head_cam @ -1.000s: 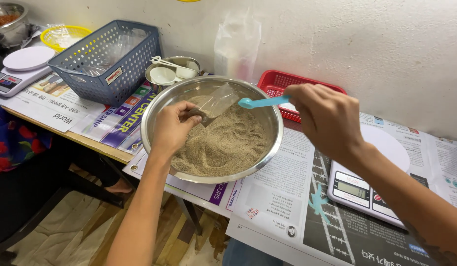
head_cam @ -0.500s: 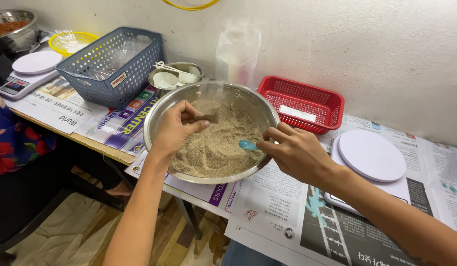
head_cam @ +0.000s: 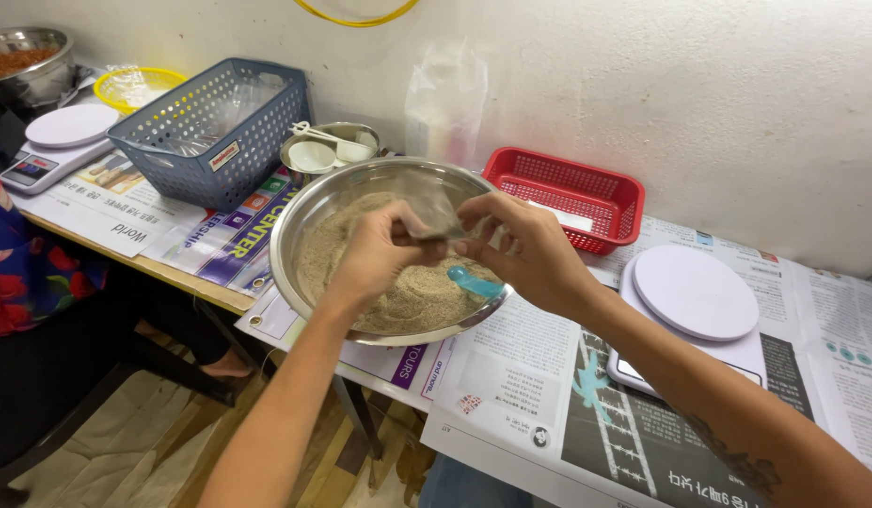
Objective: Weighing and bagging powder using a digital scale and a small scoop.
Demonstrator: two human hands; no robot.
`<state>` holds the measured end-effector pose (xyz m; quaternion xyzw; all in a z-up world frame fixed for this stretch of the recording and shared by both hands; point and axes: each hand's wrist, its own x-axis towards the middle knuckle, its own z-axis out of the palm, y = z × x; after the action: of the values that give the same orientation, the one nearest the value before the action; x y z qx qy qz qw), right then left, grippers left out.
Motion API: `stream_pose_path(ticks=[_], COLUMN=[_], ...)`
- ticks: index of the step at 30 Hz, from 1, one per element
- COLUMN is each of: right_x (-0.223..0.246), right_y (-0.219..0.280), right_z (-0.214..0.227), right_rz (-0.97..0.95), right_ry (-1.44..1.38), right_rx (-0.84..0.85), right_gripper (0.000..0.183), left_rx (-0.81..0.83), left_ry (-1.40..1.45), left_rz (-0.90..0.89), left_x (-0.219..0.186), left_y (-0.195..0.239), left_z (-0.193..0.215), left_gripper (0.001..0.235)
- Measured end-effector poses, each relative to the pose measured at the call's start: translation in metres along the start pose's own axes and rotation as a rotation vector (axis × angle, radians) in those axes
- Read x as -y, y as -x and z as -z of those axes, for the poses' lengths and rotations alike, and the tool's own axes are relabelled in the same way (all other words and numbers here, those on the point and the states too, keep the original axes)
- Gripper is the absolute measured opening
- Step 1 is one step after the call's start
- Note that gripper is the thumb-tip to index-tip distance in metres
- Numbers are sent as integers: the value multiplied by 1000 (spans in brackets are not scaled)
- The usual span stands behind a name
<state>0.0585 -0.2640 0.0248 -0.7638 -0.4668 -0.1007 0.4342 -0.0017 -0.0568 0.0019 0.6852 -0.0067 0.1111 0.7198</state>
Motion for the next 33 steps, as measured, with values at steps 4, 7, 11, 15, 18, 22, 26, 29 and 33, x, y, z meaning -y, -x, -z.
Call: stream_pose_path(ticks=[4, 7, 11, 15, 18, 22, 26, 29, 33], right_x=[-11, -10, -16, -29, -31, -43, -55, -61, -69], right_y=[6, 20, 44, 75, 98, 129, 151, 162, 165], right_z=[5, 26, 61, 88, 108, 130, 148, 155, 164], right_rz=[-58, -182, -236, -295, -333, -369, -410, -433, -487], right_ry=[-60, -259, -362, -459, -450, -396, -343, -316, -285], right_rx=[-66, -137, -214, -278, -323, -396, -479, -519, -521], right_gripper=[15, 10, 11, 30, 32, 33, 31, 30, 16], left_rx=[65, 54, 34, 18, 75, 156, 282, 368, 411], left_ry=[19, -146, -253, -199, -129, -75, -171, -212, -239], left_rz=[9, -42, -163, -289, -341, -350, -320, -320, -330], left_x=[15, -1, -13, -7, 12, 22, 37, 44, 55], left_y=[-10, -4, 2, -2, -12, -18, -35, -45, -66], left_z=[-29, -55, -90, -125, -156, -195, -227, -245, -264], left_gripper=[35, 38, 18, 3, 1, 2, 14, 19, 12])
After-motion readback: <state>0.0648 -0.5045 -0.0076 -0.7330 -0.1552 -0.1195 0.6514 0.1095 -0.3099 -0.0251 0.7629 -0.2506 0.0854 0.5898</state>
